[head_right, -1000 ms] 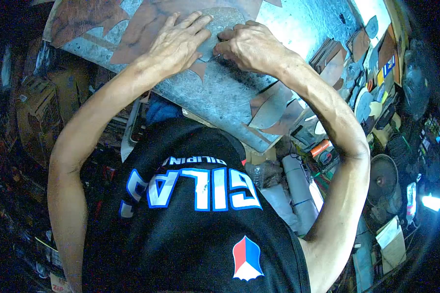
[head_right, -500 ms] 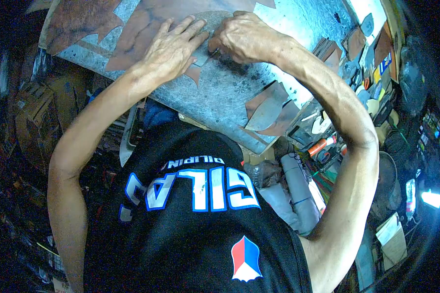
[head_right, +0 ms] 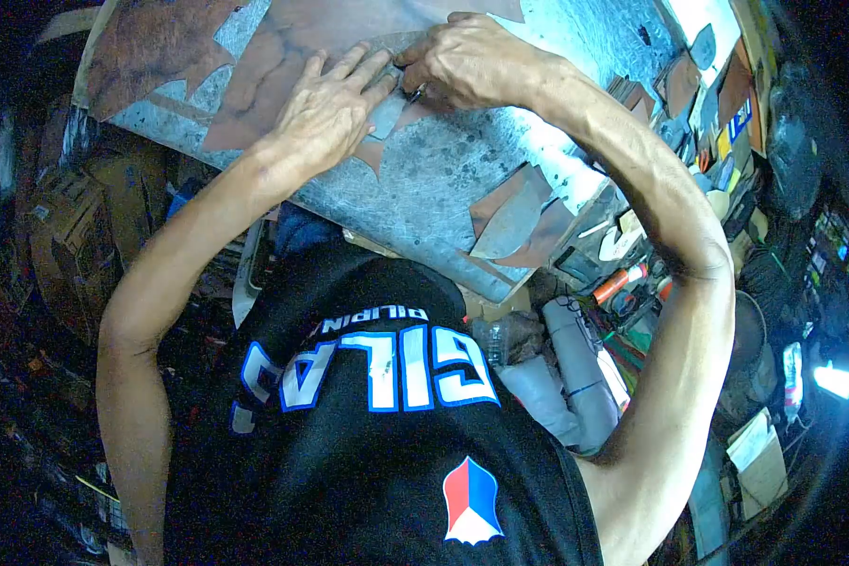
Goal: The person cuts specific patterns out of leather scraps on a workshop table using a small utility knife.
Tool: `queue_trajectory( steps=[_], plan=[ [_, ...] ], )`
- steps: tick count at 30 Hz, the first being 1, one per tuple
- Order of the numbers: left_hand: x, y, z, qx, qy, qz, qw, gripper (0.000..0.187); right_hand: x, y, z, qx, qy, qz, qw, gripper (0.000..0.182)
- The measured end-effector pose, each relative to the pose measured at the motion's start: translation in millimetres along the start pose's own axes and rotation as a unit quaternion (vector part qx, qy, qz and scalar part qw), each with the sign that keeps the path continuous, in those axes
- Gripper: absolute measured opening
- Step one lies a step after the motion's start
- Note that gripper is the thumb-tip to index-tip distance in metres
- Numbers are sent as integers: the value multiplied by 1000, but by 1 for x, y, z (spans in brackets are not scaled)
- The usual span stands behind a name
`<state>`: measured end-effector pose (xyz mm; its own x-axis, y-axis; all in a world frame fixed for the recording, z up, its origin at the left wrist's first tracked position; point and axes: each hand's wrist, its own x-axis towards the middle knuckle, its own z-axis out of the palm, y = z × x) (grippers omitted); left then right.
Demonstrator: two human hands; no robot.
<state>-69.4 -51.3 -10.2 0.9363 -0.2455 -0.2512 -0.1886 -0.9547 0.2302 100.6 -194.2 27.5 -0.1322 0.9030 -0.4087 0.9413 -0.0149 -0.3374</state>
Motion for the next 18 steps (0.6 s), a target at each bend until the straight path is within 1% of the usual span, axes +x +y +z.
queue_trajectory(
  steps=[1,5,7,11,13,18],
  plan=[
    [0,0,0,-2,-4,-2,1000,54,1,5,2,-14,14,-15,1000,24],
    [1,0,-3,-16,-18,-7,1000,53,2,15,2,-19,22,-19,999,22],
    [1,-1,-4,-14,-21,-4,1000,53,2,20,-1,-48,30,-17,998,20],
    [2,0,-7,-4,-44,1,999,52,2,28,-1,-48,27,-5,998,19],
    [1,0,-7,-6,-41,0,999,52,1,30,-3,-32,43,-15,998,19],
    [1,1,-8,-15,-38,0,999,52,-1,36,0,-23,38,3,999,20]
  ],
)
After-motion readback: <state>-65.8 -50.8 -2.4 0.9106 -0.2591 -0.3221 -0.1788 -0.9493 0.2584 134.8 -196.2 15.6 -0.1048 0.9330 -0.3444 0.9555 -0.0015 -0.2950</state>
